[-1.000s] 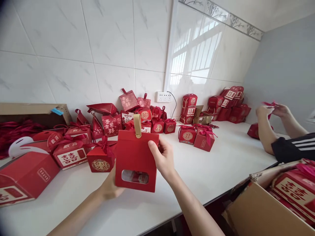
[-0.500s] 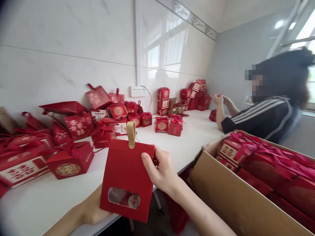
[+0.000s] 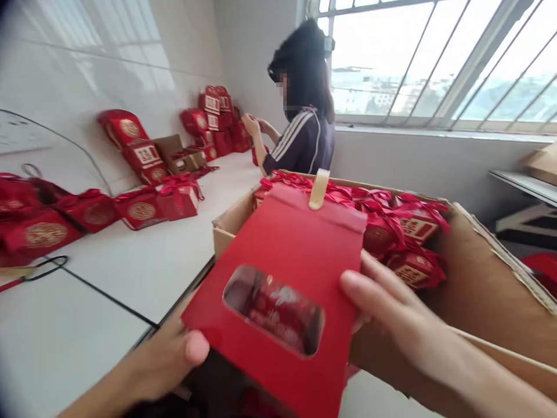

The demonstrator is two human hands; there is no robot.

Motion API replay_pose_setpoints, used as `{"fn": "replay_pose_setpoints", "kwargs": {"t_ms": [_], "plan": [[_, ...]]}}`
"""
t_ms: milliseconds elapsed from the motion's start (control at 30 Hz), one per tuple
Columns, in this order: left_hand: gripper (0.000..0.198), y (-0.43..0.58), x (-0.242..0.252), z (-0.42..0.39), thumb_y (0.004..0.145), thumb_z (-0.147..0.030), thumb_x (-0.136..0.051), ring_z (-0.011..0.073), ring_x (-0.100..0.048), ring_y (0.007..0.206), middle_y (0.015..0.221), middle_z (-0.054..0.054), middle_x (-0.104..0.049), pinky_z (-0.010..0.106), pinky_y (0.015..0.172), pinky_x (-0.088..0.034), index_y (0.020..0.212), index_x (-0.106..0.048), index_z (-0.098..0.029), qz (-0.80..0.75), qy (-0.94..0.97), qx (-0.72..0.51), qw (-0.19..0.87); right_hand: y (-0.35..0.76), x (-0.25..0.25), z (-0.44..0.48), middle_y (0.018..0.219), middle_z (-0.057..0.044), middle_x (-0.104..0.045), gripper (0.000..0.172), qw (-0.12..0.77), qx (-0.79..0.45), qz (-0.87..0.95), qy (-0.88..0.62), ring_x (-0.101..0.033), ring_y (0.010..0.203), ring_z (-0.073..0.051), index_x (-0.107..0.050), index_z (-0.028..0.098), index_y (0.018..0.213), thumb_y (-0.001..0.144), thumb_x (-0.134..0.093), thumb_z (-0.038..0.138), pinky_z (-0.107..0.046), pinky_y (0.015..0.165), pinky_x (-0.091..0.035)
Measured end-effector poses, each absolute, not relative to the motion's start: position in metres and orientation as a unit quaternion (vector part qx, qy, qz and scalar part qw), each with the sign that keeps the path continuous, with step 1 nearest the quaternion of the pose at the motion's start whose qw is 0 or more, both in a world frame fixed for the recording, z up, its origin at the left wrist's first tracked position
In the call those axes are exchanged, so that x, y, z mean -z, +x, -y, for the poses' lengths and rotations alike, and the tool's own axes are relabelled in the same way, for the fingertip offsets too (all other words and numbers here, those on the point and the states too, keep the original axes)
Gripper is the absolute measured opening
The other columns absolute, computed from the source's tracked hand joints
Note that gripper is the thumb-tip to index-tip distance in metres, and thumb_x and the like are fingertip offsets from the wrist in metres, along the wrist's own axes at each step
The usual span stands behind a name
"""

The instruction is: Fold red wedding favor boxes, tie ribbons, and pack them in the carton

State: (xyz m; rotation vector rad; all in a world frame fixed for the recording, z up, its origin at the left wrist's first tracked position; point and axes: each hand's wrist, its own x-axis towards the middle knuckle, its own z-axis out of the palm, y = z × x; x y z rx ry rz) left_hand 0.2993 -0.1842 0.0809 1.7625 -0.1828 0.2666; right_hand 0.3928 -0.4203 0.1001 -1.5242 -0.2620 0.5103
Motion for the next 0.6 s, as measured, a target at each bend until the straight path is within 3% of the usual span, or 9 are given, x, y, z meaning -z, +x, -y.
{"fn": "replay_pose_setpoints", "kwargs": {"t_ms": [100,200,267,400,600], "plan": [[0.079,0.354,-0.087,0.179,0.073,-0.08,-0.042,0.0287,-0.061,0.105,0.107,0.01,-0.065,0.043,0.091,-0.05,0.126,-0.055,-0.023,0.143,0.82,-0.152,0.533,0.432,-0.116,0.444,0.122,0.0,-0.066,0.039,0.714,-0.156,0.085,-0.677,-0.069,0.093,-0.026,-0.062,0.036,0.117,0.078,-0.06,0.042,-0.036,0.066,-0.058],[0.051,0.39,-0.064,0.156,0.08,-0.061,-0.053,0.0297,-0.058,0.105,0.107,0.009,-0.065,0.047,0.099,-0.038,0.109,-0.063,-0.021,0.089,0.912,-0.258,0.306,0.469,-0.122,0.448,0.13,0.001,-0.06,0.032,0.718,-0.046,0.056,-0.693,-0.066,0.1,-0.021,-0.065,0.026,0.11,0.087,-0.043,0.023,-0.035,0.07,-0.053],[0.036,0.399,-0.044,0.141,0.082,-0.051,-0.051,0.0282,-0.059,0.096,0.097,0.007,-0.068,0.046,0.094,-0.036,0.095,-0.065,-0.022,0.098,0.936,-0.272,0.199,0.484,-0.117,0.446,0.127,0.0,-0.062,0.03,0.71,-0.027,0.031,-0.703,-0.067,0.1,-0.019,-0.067,0.023,0.103,0.086,-0.043,0.016,-0.033,0.072,-0.054],[0.022,0.4,-0.014,0.127,0.08,-0.042,-0.046,0.0235,-0.056,0.072,0.073,0.004,-0.066,0.04,0.076,-0.034,0.08,-0.059,-0.024,0.146,0.924,-0.337,0.107,0.493,-0.096,0.445,0.117,-0.009,-0.068,0.017,0.734,-0.15,-0.031,-0.662,-0.07,0.093,-0.025,-0.068,0.023,0.094,0.08,-0.058,0.024,-0.034,0.069,-0.061],[0.017,0.415,0.0,0.131,0.076,-0.037,-0.042,0.0205,-0.048,0.056,0.059,0.001,-0.059,0.038,0.067,-0.03,0.077,-0.055,-0.026,0.181,0.847,-0.494,0.077,0.492,-0.079,0.448,0.102,-0.011,-0.072,0.025,0.715,-0.309,-0.102,-0.619,-0.072,0.085,-0.025,-0.062,0.023,0.103,0.078,-0.063,0.024,-0.034,0.069,-0.063]]}}
